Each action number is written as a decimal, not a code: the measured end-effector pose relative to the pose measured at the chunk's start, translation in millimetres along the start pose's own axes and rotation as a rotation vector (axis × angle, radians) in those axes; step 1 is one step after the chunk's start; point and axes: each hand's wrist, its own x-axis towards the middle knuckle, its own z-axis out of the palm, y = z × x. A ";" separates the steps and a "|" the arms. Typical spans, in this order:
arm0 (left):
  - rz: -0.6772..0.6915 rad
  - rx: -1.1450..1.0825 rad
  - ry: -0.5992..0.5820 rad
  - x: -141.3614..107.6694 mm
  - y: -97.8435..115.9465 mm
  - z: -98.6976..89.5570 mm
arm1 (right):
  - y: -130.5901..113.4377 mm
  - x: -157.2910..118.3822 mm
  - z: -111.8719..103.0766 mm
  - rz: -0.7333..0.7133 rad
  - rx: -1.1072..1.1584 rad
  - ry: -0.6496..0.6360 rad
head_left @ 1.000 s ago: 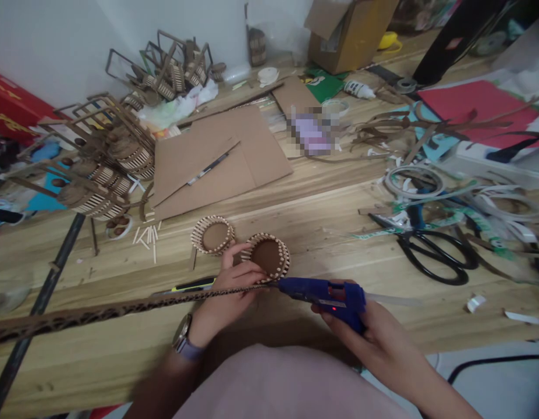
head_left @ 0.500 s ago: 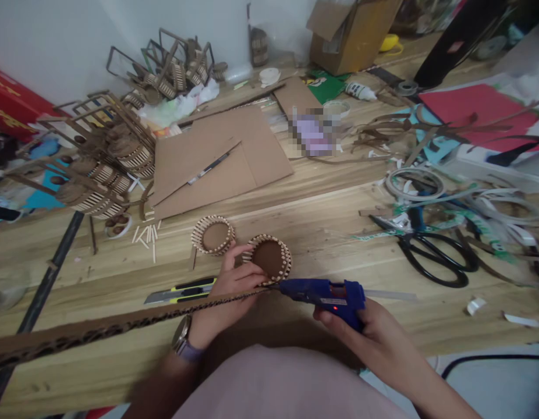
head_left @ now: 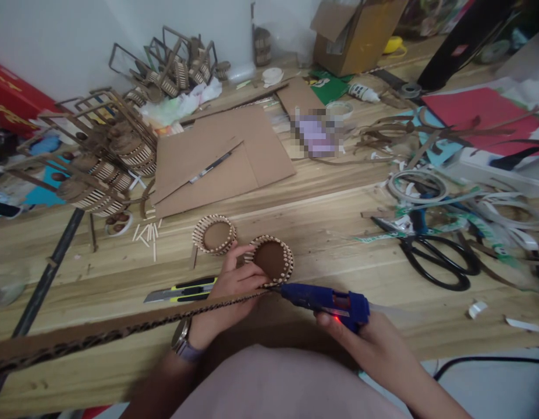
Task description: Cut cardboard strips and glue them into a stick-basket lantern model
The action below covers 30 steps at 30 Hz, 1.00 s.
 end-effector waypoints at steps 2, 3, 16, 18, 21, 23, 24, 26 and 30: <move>-0.004 -0.006 -0.006 0.3 0.5 -0.7 | -0.6 0.0 0.6 -0.005 -0.008 0.015; 0.000 -0.014 -0.003 0.8 0.9 -1.3 | -0.8 -0.1 1.1 -0.007 -0.008 0.024; 0.020 -0.024 -0.013 7.2 6.3 -8.9 | 5.3 -3.7 10.0 -0.031 -0.016 0.114; 0.022 -0.020 -0.018 7.7 6.9 -9.8 | 6.6 -4.6 10.8 -0.028 -0.017 0.114; 0.026 -0.009 -0.034 7.9 7.3 -10.9 | 8.2 -5.8 10.9 -0.041 -0.027 0.122; 0.010 -0.005 -0.040 7.7 7.8 -11.1 | 8.4 -5.9 10.4 -0.086 -0.046 0.140; -0.006 -0.010 -0.038 7.5 8.2 -11.0 | 8.4 -5.6 10.2 -0.121 -0.060 0.148; -0.034 -0.026 -0.028 7.5 9.9 -10.5 | 8.7 -4.9 10.1 -0.212 -0.093 0.163; -0.075 -0.008 0.002 9.7 15.7 -10.4 | 15.1 -5.2 12.5 -0.407 -0.163 0.240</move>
